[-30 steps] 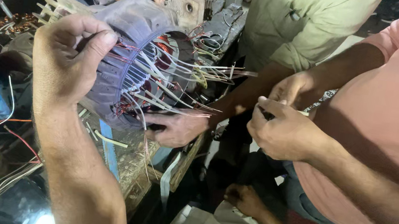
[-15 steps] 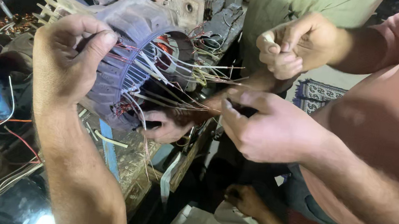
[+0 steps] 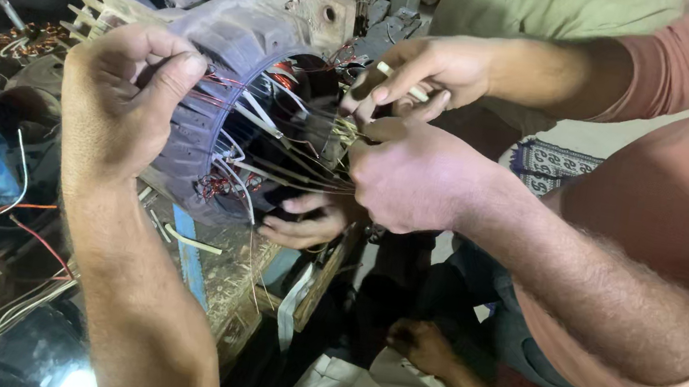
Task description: The person holds a motor stator and manipulates its copper windings, inserting and adjusting white insulating tubes into the slots. Another person assists by handing over tubes and pointing to specific areas.
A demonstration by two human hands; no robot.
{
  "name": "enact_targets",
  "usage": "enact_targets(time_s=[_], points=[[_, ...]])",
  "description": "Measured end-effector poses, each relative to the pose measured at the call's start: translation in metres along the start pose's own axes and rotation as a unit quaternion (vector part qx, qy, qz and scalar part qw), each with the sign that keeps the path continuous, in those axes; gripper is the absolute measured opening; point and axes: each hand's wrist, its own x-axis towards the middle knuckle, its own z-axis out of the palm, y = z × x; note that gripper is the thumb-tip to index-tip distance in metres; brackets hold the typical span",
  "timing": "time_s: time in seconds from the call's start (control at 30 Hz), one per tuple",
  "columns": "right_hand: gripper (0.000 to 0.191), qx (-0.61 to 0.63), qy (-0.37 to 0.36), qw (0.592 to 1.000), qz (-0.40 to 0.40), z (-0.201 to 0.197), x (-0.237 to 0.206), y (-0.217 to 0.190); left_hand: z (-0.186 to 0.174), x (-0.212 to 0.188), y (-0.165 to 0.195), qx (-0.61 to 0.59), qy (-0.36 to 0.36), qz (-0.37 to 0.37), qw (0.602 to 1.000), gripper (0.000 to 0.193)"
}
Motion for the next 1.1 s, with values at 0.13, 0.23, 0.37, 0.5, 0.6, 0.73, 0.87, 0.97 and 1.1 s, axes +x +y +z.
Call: enact_targets(time_s=[0.13, 0.23, 0.37, 0.5, 0.6, 0.73, 0.87, 0.97, 1.1], points=[[0.017, 0.102, -0.029, 0.993, 0.059, -0.036, 0.011, 0.017, 0.0, 0.0, -0.001, 0.004, 0.0, 0.008, 1.0, 0.007], [0.014, 0.107, 0.02, 0.988, 0.11, -0.038, 0.014, 0.015, 0.0, 0.0, -0.002, -0.012, 0.004, -0.01, 1.0, 0.003], [0.015, 0.066, 0.136, 0.976, 0.158, -0.04, 0.01, 0.009, 0.0, 0.0, -0.003, -0.004, -0.001, 0.001, 1.0, 0.006], [0.023, 0.195, -0.112, 0.968, 0.115, -0.034, 0.004, 0.002, -0.001, -0.001, -0.003, 0.005, -0.001, 0.001, 1.0, 0.006], [0.024, 0.161, -0.029, 0.983, 0.078, -0.027, -0.001, -0.003, -0.002, 0.0, -0.002, 0.02, -0.004, 0.01, 1.0, 0.007], [0.033, 0.228, -0.131, 0.958, 0.113, -0.022, -0.007, -0.006, -0.001, -0.001, -0.001, 0.028, 0.006, -0.009, 1.0, 0.003], [0.032, 0.217, -0.116, 0.966, 0.077, -0.022, -0.011, -0.007, -0.002, -0.001, 0.0, 0.019, -0.002, -0.003, 1.0, 0.007], [0.037, 0.187, -0.127, 0.974, 0.021, -0.024, -0.014, -0.005, -0.002, -0.002, -0.001, 0.014, 0.001, -0.003, 1.0, 0.007], [0.045, 0.207, -0.094, 0.972, 0.06, -0.03, -0.016, 0.001, 0.001, -0.001, 0.001, -0.007, 0.011, -0.01, 1.0, 0.007]])
